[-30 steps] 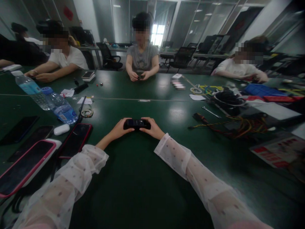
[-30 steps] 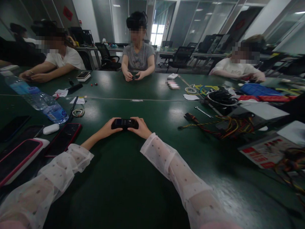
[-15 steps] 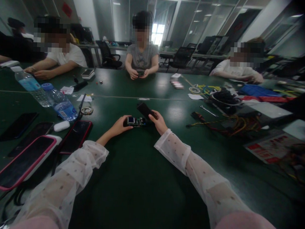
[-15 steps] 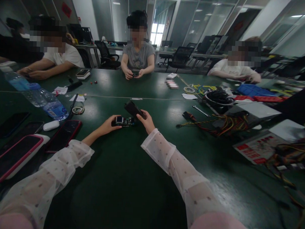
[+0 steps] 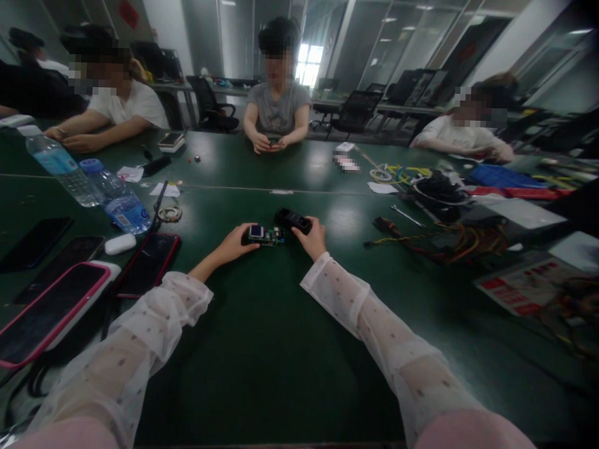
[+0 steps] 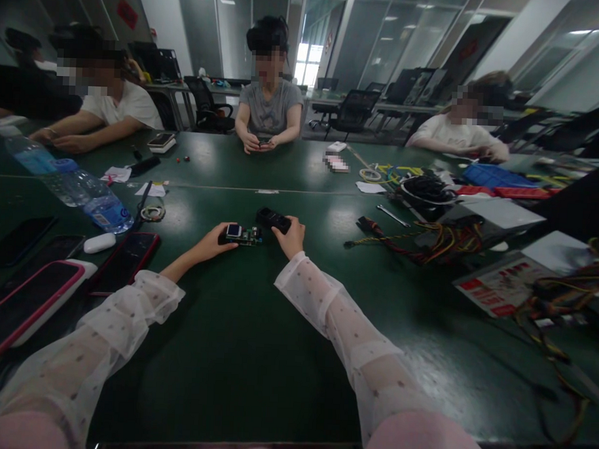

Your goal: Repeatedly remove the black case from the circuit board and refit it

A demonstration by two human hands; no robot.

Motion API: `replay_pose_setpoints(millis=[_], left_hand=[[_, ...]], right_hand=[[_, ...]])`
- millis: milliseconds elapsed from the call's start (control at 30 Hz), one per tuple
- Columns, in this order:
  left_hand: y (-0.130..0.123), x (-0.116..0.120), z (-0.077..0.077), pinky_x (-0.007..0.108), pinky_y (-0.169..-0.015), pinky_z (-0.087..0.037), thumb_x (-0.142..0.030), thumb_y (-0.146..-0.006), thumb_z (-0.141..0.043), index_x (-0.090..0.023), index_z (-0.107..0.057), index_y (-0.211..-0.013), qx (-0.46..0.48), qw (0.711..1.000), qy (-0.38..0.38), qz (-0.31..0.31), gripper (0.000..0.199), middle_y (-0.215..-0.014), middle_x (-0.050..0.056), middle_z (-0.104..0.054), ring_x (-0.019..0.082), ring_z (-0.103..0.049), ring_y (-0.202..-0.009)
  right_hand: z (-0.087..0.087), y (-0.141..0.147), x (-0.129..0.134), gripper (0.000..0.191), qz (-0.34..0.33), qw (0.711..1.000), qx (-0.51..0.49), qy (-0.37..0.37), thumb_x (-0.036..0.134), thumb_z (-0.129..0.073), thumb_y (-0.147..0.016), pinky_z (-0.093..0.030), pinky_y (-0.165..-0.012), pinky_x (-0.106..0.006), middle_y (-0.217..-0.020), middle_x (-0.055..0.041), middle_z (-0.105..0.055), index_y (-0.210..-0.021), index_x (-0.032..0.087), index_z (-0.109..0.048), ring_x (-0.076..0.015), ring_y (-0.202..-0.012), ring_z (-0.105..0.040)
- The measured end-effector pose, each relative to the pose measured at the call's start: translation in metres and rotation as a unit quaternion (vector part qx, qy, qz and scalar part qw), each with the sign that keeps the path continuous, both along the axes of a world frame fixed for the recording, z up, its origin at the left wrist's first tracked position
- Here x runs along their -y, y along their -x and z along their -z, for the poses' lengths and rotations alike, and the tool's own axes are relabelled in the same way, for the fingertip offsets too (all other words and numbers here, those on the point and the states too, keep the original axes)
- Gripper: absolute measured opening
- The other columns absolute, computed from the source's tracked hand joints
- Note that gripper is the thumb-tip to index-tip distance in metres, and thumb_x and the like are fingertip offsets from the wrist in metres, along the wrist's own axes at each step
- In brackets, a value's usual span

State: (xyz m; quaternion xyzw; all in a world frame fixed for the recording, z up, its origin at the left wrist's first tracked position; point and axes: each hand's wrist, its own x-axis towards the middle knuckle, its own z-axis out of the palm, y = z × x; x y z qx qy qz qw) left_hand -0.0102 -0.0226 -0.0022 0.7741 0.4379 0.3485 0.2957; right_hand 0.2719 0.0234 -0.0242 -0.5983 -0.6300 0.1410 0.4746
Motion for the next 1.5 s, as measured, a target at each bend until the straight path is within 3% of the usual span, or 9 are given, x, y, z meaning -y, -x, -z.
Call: replay_pose_setpoints(millis=[167, 433, 600, 733, 967, 1500], left_hand=[[0.000, -0.001, 0.001, 0.054, -0.104, -0.040, -0.035, -0.077, -0.074, -0.024, -0.047, -0.136, 0.001, 1.000, -0.009, 0.006, 0.066, -0.134, 0.012, -0.054, 0.029, -0.052, -0.124], [0.001, -0.004, 0.003, 0.052, -0.105, -0.040, -0.033, -0.075, -0.076, -0.022, -0.048, -0.135, 0.009, 1.000, -0.021, 0.011, 0.067, -0.132, 0.012, -0.055, 0.029, -0.053, -0.123], [0.002, -0.004, 0.003, 0.054, -0.104, -0.040, -0.034, -0.075, -0.076, -0.023, -0.047, -0.136, 0.007, 1.000, -0.009, 0.006, 0.068, -0.134, 0.012, -0.054, 0.030, -0.053, -0.123], [0.001, -0.004, 0.003, 0.054, -0.104, -0.040, -0.035, -0.077, -0.074, -0.024, -0.047, -0.136, 0.003, 1.000, 0.003, 0.000, 0.065, -0.134, 0.012, -0.054, 0.030, -0.053, -0.123], [0.000, 0.000, -0.001, 0.053, -0.104, -0.041, -0.035, -0.079, -0.073, -0.022, -0.047, -0.135, -0.015, 1.000, -0.018, -0.006, 0.063, -0.133, 0.012, -0.055, 0.029, -0.053, -0.123], [-0.001, 0.001, -0.003, 0.051, -0.100, -0.043, -0.037, -0.079, -0.073, -0.022, -0.047, -0.135, -0.037, 0.999, -0.036, -0.017, 0.063, -0.132, 0.012, -0.054, 0.029, -0.054, -0.120]], right_hand=[[-0.006, 0.004, 0.005, 0.070, -0.002, 1.000, 0.020, -0.016, 0.049, -0.076, -0.068, -0.040, -0.096, -0.054, -0.117, -0.0152, -0.060, -0.125, 0.019, -0.051, -0.0346, -0.114, -0.048], [-0.008, -0.001, 0.004, 0.040, 0.048, 0.988, -0.122, -0.080, 0.049, -0.065, -0.077, -0.042, -0.092, -0.043, -0.095, -0.0069, -0.060, -0.103, 0.021, -0.052, -0.0245, -0.100, -0.053], [-0.007, -0.004, 0.001, 0.037, 0.092, 0.980, -0.153, -0.085, 0.046, -0.070, -0.073, -0.042, -0.089, -0.039, -0.087, -0.0019, -0.055, -0.093, 0.022, -0.050, -0.0207, -0.091, -0.052], [-0.009, -0.004, 0.002, 0.033, 0.085, 0.977, -0.179, -0.072, 0.042, -0.071, -0.072, -0.042, -0.075, -0.031, -0.076, 0.0034, -0.049, -0.083, 0.022, -0.046, -0.0154, -0.073, -0.049], [-0.020, -0.001, 0.011, 0.039, 0.043, 0.990, -0.112, -0.071, 0.037, -0.060, -0.082, -0.031, -0.058, -0.026, -0.057, 0.0073, -0.034, -0.058, 0.023, -0.032, -0.0110, -0.055, -0.035], [-0.023, 0.001, 0.013, 0.043, 0.017, 0.994, -0.080, -0.074, 0.039, -0.057, -0.084, -0.028, -0.057, -0.026, -0.054, 0.0080, -0.029, -0.056, 0.023, -0.028, -0.0102, -0.054, -0.029]])
